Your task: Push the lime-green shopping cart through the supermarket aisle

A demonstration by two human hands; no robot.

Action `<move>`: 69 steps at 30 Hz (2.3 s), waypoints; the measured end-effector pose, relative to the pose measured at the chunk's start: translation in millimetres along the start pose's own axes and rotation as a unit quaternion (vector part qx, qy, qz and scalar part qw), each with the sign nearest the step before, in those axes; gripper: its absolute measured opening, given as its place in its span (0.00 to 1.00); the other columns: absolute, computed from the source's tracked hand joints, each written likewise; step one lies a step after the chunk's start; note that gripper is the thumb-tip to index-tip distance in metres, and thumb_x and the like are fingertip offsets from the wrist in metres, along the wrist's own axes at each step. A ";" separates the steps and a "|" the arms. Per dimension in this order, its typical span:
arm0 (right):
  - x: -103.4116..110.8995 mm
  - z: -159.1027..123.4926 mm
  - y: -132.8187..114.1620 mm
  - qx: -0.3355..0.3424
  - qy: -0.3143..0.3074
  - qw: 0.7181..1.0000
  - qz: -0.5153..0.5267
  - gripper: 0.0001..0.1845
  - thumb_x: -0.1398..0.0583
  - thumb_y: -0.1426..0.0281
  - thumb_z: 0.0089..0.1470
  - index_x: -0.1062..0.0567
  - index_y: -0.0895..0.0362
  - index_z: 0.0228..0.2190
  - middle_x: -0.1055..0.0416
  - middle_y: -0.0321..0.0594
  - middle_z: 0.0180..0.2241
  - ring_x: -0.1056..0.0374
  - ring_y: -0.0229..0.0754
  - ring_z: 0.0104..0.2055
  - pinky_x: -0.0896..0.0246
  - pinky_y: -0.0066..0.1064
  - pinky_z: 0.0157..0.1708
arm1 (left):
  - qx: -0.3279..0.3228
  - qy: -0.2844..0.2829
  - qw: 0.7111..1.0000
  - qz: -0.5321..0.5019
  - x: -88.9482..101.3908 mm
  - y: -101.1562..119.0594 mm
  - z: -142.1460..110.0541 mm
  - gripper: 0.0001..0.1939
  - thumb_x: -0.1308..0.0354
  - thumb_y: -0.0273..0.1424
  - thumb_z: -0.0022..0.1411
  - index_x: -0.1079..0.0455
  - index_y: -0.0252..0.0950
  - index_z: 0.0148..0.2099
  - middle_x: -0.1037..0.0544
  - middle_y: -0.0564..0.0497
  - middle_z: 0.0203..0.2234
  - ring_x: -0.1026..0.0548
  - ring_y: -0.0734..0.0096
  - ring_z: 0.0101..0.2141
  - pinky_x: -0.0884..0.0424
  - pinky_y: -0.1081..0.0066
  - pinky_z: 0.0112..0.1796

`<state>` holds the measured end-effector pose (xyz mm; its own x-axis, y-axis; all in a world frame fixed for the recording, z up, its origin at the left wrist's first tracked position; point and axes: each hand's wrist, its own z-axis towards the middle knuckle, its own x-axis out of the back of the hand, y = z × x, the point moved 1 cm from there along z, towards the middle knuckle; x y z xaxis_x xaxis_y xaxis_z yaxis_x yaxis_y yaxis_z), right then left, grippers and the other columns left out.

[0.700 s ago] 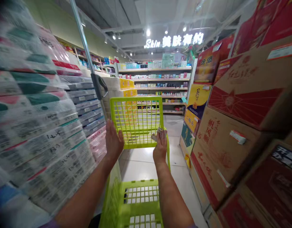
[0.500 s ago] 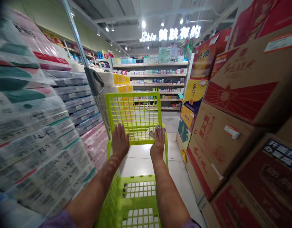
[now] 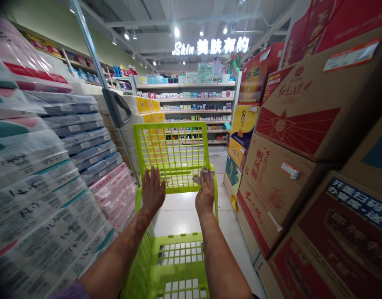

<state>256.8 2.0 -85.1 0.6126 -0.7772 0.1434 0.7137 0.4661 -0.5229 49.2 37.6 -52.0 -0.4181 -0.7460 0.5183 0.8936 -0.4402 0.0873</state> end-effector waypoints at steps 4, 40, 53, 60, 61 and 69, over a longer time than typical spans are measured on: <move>-2.4 -1.1 -4.1 -0.006 -0.008 1.000 0.001 0.34 0.57 0.83 0.55 0.38 0.54 0.60 0.48 0.41 0.65 0.55 0.45 0.68 0.56 0.53 0.65 | 0.004 -0.004 1.000 -0.003 0.3 -3.7 -1.1 0.29 0.60 0.34 0.70 0.58 0.32 0.70 0.50 0.43 0.67 0.64 0.58 0.67 0.59 0.48 0.65; -30.5 64.9 0.3 0.035 -0.065 0.988 -0.137 0.29 0.53 0.76 0.58 0.38 0.53 0.61 0.46 0.44 0.64 0.63 0.50 0.69 0.60 0.56 0.64 | -0.018 -0.205 0.979 0.001 -42.2 -4.1 5.9 0.29 0.57 0.37 0.68 0.49 0.33 0.68 0.49 0.43 0.67 0.54 0.56 0.66 0.51 0.52 0.63; -20.2 33.3 8.4 0.053 -0.110 0.974 -0.189 0.22 0.49 0.73 0.59 0.29 0.51 0.54 0.42 0.40 0.63 0.58 0.54 0.67 0.58 0.57 0.63 | -0.002 -0.197 0.980 -0.016 -38.6 3.4 -8.0 0.27 0.57 0.36 0.68 0.47 0.37 0.67 0.47 0.45 0.66 0.54 0.55 0.66 0.52 0.49 0.63; -28.1 27.0 11.2 0.087 -0.137 0.973 -0.163 0.25 0.51 0.77 0.58 0.29 0.50 0.54 0.41 0.36 0.62 0.56 0.48 0.67 0.54 0.50 0.64 | 0.025 -0.159 0.987 -0.018 -33.3 -2.4 -12.1 0.26 0.57 0.35 0.68 0.43 0.36 0.66 0.43 0.44 0.65 0.57 0.53 0.67 0.49 0.49 0.62; -27.8 25.8 10.9 0.081 -0.133 0.974 -0.166 0.25 0.51 0.77 0.58 0.29 0.50 0.54 0.41 0.36 0.62 0.56 0.49 0.67 0.55 0.51 0.64 | 0.031 -0.156 0.987 -0.015 -29.7 -2.6 -14.0 0.26 0.57 0.35 0.68 0.43 0.36 0.66 0.43 0.44 0.65 0.58 0.53 0.67 0.49 0.48 0.62; -17.5 10.1 -10.5 0.081 -0.173 0.972 -0.137 0.25 0.51 0.79 0.58 0.27 0.50 0.52 0.39 0.35 0.61 0.56 0.48 0.67 0.54 0.48 0.64 | 0.038 -0.160 0.986 0.019 7.0 2.8 -37.2 0.26 0.55 0.34 0.67 0.42 0.36 0.65 0.46 0.43 0.66 0.56 0.51 0.67 0.48 0.48 0.61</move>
<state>242.1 15.0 -73.7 0.4491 -0.7064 0.5471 0.8933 0.3439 -0.2894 42.8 12.5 -79.8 -0.3215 -0.5608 0.7630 0.9225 -0.3671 0.1188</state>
